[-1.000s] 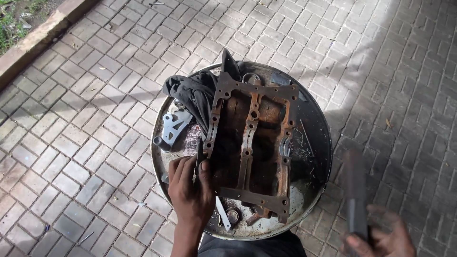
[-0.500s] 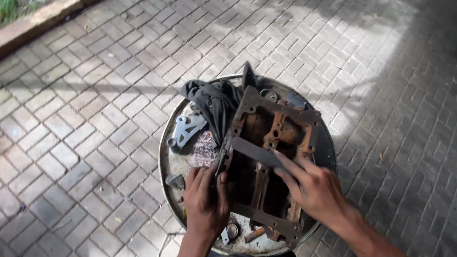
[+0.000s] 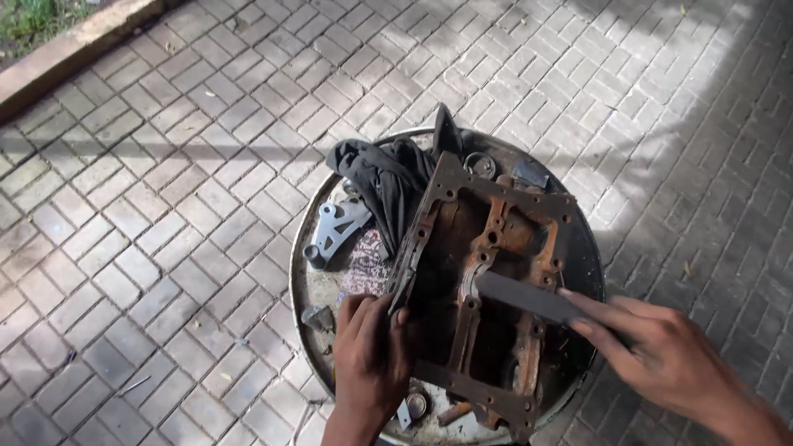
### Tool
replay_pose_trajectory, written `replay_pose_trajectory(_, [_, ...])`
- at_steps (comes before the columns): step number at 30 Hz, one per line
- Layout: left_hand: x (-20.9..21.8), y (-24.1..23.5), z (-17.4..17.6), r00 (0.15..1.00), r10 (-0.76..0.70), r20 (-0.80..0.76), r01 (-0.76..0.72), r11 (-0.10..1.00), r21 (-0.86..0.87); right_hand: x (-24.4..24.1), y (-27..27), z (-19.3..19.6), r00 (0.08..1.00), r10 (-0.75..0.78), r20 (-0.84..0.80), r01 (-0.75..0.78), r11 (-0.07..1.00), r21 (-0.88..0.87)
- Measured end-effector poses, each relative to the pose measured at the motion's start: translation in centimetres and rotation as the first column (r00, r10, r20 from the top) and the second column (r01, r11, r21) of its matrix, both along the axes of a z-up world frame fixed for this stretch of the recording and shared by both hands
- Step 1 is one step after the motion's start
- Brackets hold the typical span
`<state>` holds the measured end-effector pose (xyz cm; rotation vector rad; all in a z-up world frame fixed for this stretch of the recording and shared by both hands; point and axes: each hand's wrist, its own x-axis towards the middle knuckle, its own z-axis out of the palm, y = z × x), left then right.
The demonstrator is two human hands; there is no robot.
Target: The person scrapes and scrubs a rusty metal engine part resting on a barrel. They use a metal scraper to remove surface rust and then a sanding block to smooth the surface. The part remains on the barrel throughout the clip.
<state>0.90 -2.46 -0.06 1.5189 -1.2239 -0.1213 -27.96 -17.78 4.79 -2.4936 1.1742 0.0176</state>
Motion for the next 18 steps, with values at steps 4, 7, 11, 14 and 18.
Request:
replay_pose_trajectory(4, [-0.3, 0.3, -0.7, 1.0, 0.012, 0.007, -0.013, 0.998, 0.061, 1.1, 1.4, 1.4, 0.996, -0.039, 0.078, 0.036, 0.998, 0.046])
replay_pose_trajectory(7, [-0.3, 0.3, -0.8, 1.0, 0.027, 0.006, -0.027, 0.999, 0.04, 3.6, 1.7, -1.8, 0.956, 0.051, 0.289, -0.05, 0.999, -0.012])
replay_pose_trajectory(11, [0.0, 0.4, -0.4, 1.0, 0.009, 0.018, -0.009, 1.0, 0.025, 0.6, 0.1, 1.8, 0.95, -0.224, -0.218, 0.262, 0.952, 0.161])
replay_pose_trajectory(14, [-0.3, 0.0, -1.1, 1.0, 0.027, 0.011, -0.027, 0.999, 0.034, -0.4, -0.5, 2.7, 0.993, -0.114, 0.029, 0.115, 0.993, -0.038])
replay_pose_trajectory(18, [-0.1, 0.5, -1.2, 0.998, -0.015, 0.058, 0.012, 0.998, 0.057, 3.3, 0.7, -2.6, 0.981, 0.035, 0.191, 0.0, 0.984, -0.18])
